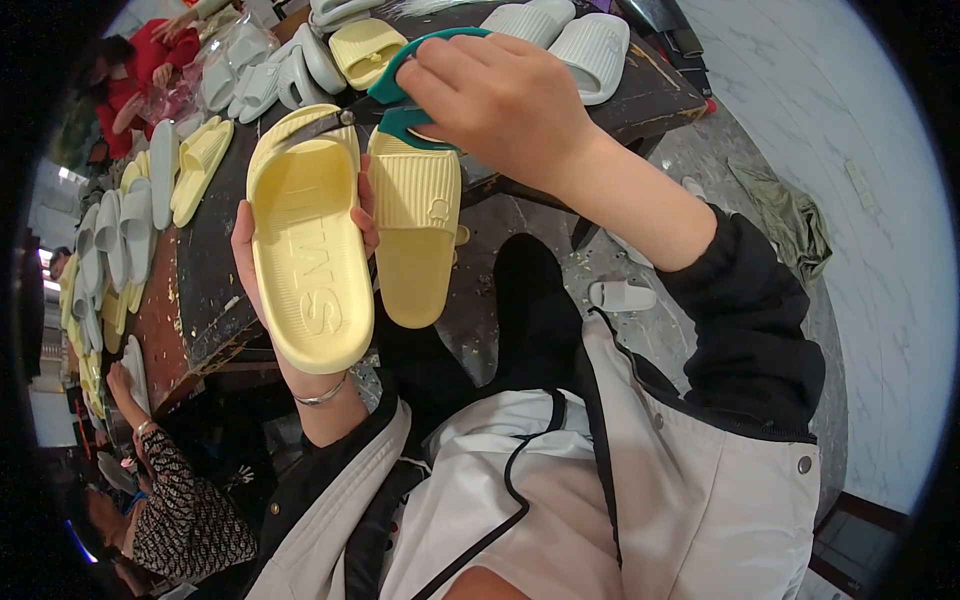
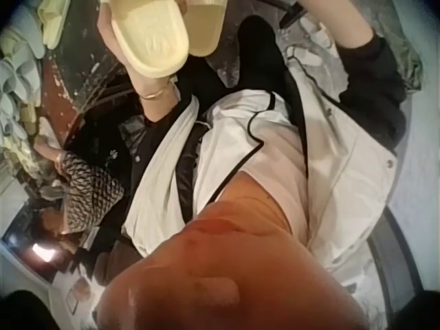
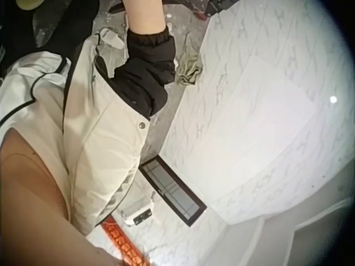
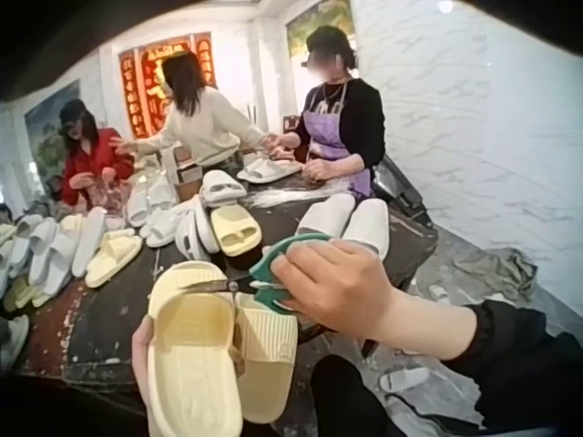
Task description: Trimming excess material from rubber slippers using scissors.
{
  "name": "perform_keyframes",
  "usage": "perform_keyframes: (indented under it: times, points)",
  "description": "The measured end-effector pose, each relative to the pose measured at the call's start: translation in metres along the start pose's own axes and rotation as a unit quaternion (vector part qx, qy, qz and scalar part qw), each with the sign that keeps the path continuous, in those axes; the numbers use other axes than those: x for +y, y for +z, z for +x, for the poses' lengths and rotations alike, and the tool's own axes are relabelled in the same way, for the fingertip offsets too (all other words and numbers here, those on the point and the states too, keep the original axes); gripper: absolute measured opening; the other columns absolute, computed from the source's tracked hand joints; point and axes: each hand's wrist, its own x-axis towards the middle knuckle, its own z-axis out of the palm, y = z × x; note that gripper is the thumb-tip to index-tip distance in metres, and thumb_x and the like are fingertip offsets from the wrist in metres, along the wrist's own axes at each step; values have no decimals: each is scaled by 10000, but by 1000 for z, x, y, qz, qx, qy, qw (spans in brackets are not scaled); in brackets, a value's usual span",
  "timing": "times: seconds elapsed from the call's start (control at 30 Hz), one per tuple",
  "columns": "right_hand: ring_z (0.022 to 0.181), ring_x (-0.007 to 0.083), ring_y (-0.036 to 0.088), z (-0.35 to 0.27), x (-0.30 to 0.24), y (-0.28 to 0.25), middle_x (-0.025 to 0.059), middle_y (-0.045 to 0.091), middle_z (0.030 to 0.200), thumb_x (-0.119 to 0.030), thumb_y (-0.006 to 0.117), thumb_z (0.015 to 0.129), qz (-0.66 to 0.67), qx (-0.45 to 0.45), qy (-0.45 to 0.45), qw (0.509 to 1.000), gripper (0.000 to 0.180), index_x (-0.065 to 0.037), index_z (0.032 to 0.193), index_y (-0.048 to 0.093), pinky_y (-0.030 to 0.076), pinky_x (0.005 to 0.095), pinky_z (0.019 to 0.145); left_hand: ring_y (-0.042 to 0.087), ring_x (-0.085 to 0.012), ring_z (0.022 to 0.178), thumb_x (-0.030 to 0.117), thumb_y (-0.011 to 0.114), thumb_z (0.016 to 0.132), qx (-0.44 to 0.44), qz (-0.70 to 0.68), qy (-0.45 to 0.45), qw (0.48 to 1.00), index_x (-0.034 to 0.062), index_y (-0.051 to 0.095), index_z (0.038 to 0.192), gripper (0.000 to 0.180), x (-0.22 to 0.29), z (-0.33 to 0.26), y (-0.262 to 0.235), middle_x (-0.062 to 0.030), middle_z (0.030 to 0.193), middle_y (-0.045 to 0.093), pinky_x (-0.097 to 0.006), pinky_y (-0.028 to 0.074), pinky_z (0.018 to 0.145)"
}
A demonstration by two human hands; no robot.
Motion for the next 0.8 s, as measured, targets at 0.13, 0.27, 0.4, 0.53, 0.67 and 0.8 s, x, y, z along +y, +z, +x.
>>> perform_keyframes:
  times: [0.13, 0.27, 0.4, 0.53, 0.67, 0.8]
  points:
    - [847, 179, 638, 3, -3, -4, 22, 596, 881, -351, 806, 705, 88, -77, 181, 976, 429, -92, 977, 599, 507, 287, 728, 415, -362, 1228, 490, 512, 918, 28, -12, 29, 999, 34, 334, 1466, 735, -3, 0, 3, -267, 1484, 284, -445, 443, 939]
    - [859, 249, 664, 14, 2, -23, 78, 675, 1036, -449, 715, 850, 108, -110, 208, 966, 422, -87, 1051, 634, 513, 365, 743, 405, -363, 1237, 496, 520, 912, 27, 3, 52, 998, 44, 316, 1475, 750, -3, -1, -1, -259, 1498, 266, -443, 439, 940]
    - [700, 236, 599, 10, -5, -14, 38, 592, 830, -335, 816, 723, 58, 1, 106, 993, 439, -57, 1007, 631, 476, 317, 635, 422, -381, 1237, 510, 518, 903, 22, 19, 64, 998, 39, 333, 1463, 755, -4, -2, -7, -257, 1463, 321, -455, 454, 939]
    - [664, 254, 574, -1, -6, -7, 74, 577, 799, -405, 809, 740, 90, -9, 118, 989, 483, -42, 982, 602, 470, 343, 631, 463, -434, 1238, 548, 487, 900, 13, -5, 64, 998, 21, 365, 1444, 767, 0, -2, -10, -262, 1395, 430, -492, 483, 955]
    - [740, 291, 641, -25, -27, 6, 103, 610, 836, -530, 762, 754, 235, -177, 382, 876, 579, -29, 978, 577, 504, 378, 665, 420, -476, 1286, 543, 457, 928, 2, -17, 90, 996, 16, 331, 1466, 763, 17, 7, -27, -280, 1439, 387, -523, 461, 1009]
    - [686, 289, 605, -62, -83, 13, 129, 579, 768, -503, 782, 754, 259, -276, 507, 774, 573, -10, 927, 548, 491, 368, 645, 409, -479, 1302, 508, 424, 968, 37, 82, 142, 986, 17, 317, 1476, 715, 42, 11, -58, -283, 1452, 378, -525, 448, 1036]
